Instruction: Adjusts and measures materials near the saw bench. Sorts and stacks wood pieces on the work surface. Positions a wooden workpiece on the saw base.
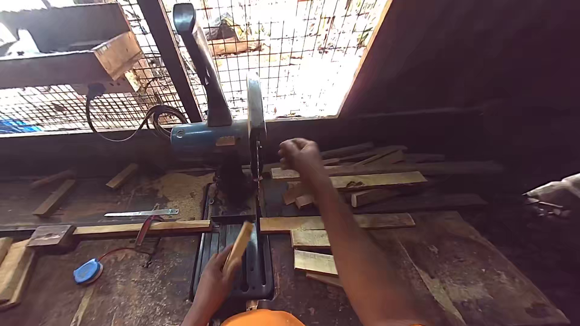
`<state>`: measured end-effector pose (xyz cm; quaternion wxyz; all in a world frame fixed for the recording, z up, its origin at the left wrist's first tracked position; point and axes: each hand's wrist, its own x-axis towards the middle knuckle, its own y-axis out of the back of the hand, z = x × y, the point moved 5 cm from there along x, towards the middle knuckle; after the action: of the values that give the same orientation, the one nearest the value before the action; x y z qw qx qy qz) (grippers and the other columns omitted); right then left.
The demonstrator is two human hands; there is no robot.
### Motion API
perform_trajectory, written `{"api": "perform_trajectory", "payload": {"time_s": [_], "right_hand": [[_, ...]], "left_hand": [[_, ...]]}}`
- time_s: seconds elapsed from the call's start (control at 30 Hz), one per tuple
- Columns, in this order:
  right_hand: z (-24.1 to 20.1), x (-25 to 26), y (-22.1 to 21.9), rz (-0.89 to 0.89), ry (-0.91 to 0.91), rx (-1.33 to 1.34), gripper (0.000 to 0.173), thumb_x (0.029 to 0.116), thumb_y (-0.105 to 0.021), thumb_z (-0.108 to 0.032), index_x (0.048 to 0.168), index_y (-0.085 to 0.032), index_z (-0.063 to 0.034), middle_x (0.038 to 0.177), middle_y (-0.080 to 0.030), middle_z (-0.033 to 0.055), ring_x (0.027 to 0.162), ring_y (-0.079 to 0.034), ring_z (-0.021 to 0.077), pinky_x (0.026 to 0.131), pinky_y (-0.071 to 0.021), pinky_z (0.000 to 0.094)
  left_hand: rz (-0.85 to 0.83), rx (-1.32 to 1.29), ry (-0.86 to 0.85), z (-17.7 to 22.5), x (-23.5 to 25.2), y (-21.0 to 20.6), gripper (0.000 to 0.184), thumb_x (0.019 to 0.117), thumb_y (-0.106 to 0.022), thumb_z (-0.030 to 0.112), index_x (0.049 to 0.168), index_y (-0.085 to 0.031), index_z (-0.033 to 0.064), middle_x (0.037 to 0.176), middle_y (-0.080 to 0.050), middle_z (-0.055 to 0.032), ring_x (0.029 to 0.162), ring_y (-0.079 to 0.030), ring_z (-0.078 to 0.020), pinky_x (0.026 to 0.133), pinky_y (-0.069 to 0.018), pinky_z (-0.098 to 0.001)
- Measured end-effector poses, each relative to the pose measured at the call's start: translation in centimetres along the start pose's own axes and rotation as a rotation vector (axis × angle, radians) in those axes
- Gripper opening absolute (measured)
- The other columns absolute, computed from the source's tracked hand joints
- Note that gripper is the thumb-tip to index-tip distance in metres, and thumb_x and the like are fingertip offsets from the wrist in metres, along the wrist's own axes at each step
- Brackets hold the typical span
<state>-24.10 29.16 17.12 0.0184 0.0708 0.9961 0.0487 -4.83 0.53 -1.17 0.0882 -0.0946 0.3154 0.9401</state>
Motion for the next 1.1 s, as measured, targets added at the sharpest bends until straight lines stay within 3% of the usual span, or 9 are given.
{"api": "perform_trajectory", "payload": {"time_s": [0.07, 0.13, 0.2, 0.27, 0.33, 0.37, 0.53, 0.7, 1.1], "right_hand": [[2.8, 1.4, -2.7, -0.058, -0.075, 0.034, 0.033, 0.1078, -0.053, -0.024, 0.125, -0.063, 0.0018, 0.104, -0.070, 0.0154, 0.081, -0.070, 0.0207, 0.074, -0.0606, 0.0391], [3.8, 2.4, -4.6, -0.077, -0.082, 0.091, 0.030, 0.1072, -0.055, -0.023, 0.122, -0.064, 0.0014, 0.100, -0.069, 0.0141, 0.077, -0.069, 0.0177, 0.071, -0.0597, 0.0354], [4.0, 3.0, -5.3, -0.065, -0.050, 0.161, 0.024, 0.1058, -0.057, -0.018, 0.117, -0.066, 0.0015, 0.093, -0.069, 0.0121, 0.073, -0.069, 0.0155, 0.068, -0.0602, 0.0333], [4.2, 3.3, -5.2, -0.053, -0.006, 0.210, 0.021, 0.1039, -0.060, -0.015, 0.113, -0.068, 0.0016, 0.090, -0.070, 0.0109, 0.071, -0.068, 0.0151, 0.067, -0.0608, 0.0332], [4.4, 3.3, -5.1, -0.064, 0.006, 0.228, 0.023, 0.1047, -0.059, -0.018, 0.112, -0.069, 0.0012, 0.088, -0.070, 0.0100, 0.071, -0.068, 0.0151, 0.067, -0.0613, 0.0335], [4.5, 3.3, -5.0, -0.067, 0.004, 0.236, 0.026, 0.1057, -0.058, -0.022, 0.110, -0.069, 0.0011, 0.087, -0.070, 0.0093, 0.070, -0.068, 0.0150, 0.066, -0.0607, 0.0334], [3.8, 3.7, -4.6, -0.053, 0.029, 0.215, 0.019, 0.1008, -0.066, -0.017, 0.102, -0.071, 0.0012, 0.080, -0.069, 0.0071, 0.064, -0.066, 0.0118, 0.062, -0.0594, 0.0299], [4.2, 4.1, -4.4, -0.035, 0.031, 0.255, 0.017, 0.0975, -0.070, -0.014, 0.097, -0.072, 0.0022, 0.078, -0.071, 0.0097, 0.064, -0.069, 0.0148, 0.063, -0.0614, 0.0333], [4.6, 4.4, -4.5, 0.006, 0.083, 0.216, 0.014, 0.0963, -0.070, -0.014, 0.094, -0.073, 0.0002, 0.074, -0.070, 0.0083, 0.058, -0.065, 0.0134, 0.058, -0.0584, 0.0320]], "left_hand": [[-0.049, 0.329, -0.086, -1.9, -0.3, -0.9, 0.059, 0.0930, -0.066, 0.058, 0.147, -0.058, 0.0345, 0.122, -0.067, -0.0088, 0.108, -0.066, -0.0247, 0.095, -0.0571, -0.0498], [-0.056, 0.516, -0.154, -3.0, -0.7, -1.6, 0.057, 0.0882, -0.072, 0.056, 0.142, -0.060, 0.0418, 0.130, -0.065, -0.0068, 0.122, -0.059, -0.0307, 0.103, -0.0469, -0.0584], [-0.020, 0.476, -0.157, -1.0, -0.7, -0.7, 0.054, 0.0889, -0.071, 0.057, 0.138, -0.065, 0.0353, 0.137, -0.063, -0.0058, 0.129, -0.056, -0.0318, 0.108, -0.0400, -0.0635], [0.083, 0.386, -0.217, 3.7, 0.0, 0.9, 0.051, 0.0941, -0.064, 0.058, 0.133, -0.069, 0.0260, 0.130, -0.067, -0.0052, 0.123, -0.061, -0.0281, 0.104, -0.0472, -0.0587], [0.202, 0.382, -0.299, 9.1, 1.2, 2.3, 0.051, 0.0985, -0.055, 0.060, 0.123, -0.073, 0.0197, 0.111, -0.072, -0.0021, 0.101, -0.070, -0.0206, 0.088, -0.0601, -0.0476], [0.272, 0.401, -0.349, 11.7, 2.0, 3.0, 0.052, 0.0985, -0.054, 0.062, 0.117, -0.074, 0.0173, 0.102, -0.073, -0.0010, 0.090, -0.072, -0.0182, 0.079, -0.0623, -0.0442], [0.511, 0.471, -0.464, 20.3, 6.1, 5.4, 0.053, 0.0974, -0.057, 0.062, 0.099, -0.077, 0.0139, 0.084, -0.073, -0.0015, 0.071, -0.070, -0.0185, 0.062, -0.0597, -0.0433], [0.653, 0.499, -0.568, 21.2, 6.7, 4.1, 0.035, 0.1014, -0.061, 0.035, 0.077, -0.069, 0.0111, 0.068, -0.062, -0.0016, 0.058, -0.062, -0.0166, 0.050, -0.0502, -0.0362], [0.644, 0.518, -0.607, 21.5, 6.7, 4.1, 0.037, 0.1014, -0.061, 0.028, 0.069, -0.062, 0.0102, 0.063, -0.056, -0.0020, 0.055, -0.058, -0.0168, 0.048, -0.0469, -0.0343]]}}
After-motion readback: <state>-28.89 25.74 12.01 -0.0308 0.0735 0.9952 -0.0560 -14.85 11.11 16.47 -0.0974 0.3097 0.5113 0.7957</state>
